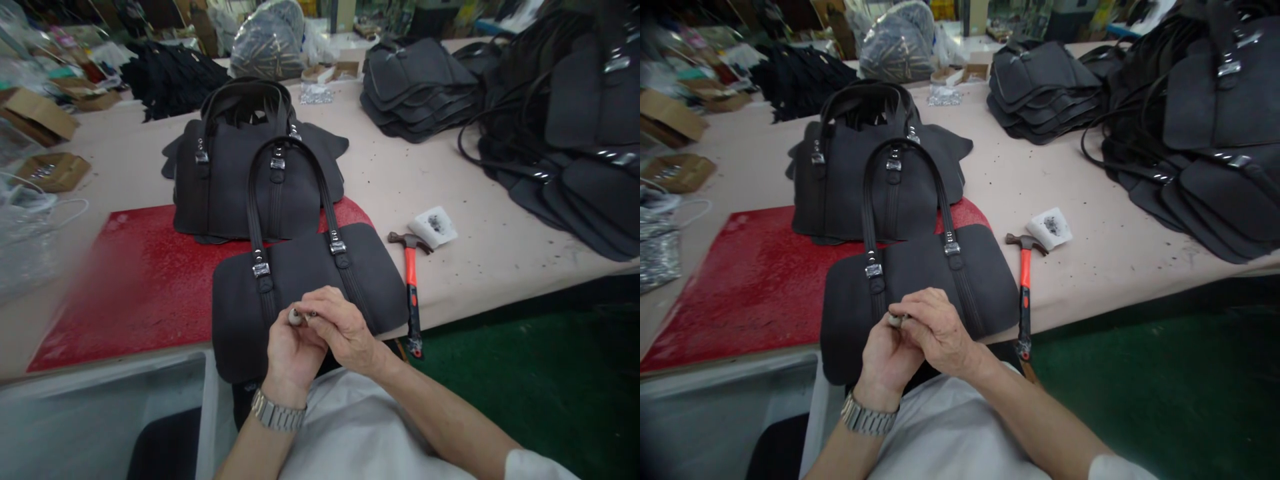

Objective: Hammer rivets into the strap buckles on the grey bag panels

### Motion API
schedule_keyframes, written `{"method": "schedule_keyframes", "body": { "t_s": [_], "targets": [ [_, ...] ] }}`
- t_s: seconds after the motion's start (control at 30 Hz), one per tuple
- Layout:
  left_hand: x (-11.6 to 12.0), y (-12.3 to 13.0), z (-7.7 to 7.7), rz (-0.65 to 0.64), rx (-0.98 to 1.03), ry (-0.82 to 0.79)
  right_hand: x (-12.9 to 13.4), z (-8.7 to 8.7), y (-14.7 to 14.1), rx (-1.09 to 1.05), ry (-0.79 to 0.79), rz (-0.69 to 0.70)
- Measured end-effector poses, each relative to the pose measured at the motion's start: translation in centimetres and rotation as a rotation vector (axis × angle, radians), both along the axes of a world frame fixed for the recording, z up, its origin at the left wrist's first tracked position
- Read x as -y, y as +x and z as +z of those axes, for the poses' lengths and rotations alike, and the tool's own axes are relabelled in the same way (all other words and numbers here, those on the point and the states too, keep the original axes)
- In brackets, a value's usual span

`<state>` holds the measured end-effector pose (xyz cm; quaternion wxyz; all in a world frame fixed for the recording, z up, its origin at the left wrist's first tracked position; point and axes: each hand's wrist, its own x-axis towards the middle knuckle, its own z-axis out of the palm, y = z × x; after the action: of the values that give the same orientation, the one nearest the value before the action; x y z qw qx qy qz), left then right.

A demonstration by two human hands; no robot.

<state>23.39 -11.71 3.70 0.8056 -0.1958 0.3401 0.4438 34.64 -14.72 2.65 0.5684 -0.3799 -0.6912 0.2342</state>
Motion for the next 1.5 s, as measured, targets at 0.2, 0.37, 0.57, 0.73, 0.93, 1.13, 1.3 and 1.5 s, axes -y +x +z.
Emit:
{"method": "schedule_keyframes", "body": {
  "t_s": [0.2,0.37,0.57,0.73,0.93,1.13,1.3,1.5],
  "targets": [
    [0.3,0.8,-0.3,0.007,-0.004,0.028,0.1,-0.5,-1.1,-0.015,-0.005,-0.081],
    [0.4,1.0,-1.0,-0.017,-0.029,0.081,0.2,-0.6,-1.5,0.014,-0.013,-0.085],
    [0.5,0.9,-1.9,-0.027,-0.117,0.148,0.1,-0.7,-1.5,0.011,-0.029,-0.070],
    [0.6,0.8,-2.4,-0.016,-0.192,0.161,0.3,-1.1,-1.5,-0.010,-0.063,-0.057],
    [0.8,0.9,-2.2,0.087,-0.238,0.121,0.4,-1.5,-1.5,-0.041,-0.099,-0.039],
    [0.9,0.8,-2.6,0.065,-0.253,0.152,0.5,-1.7,-1.4,-0.048,-0.106,-0.031],
    [1.1,1.0,-2.6,0.090,-0.302,0.154,0.6,-1.8,-1.4,-0.063,-0.118,-0.021],
    [1.6,1.0,-3.2,0.117,-0.424,0.255,0.8,-2.0,-1.3,-0.058,-0.130,-0.007]
  ]
}}
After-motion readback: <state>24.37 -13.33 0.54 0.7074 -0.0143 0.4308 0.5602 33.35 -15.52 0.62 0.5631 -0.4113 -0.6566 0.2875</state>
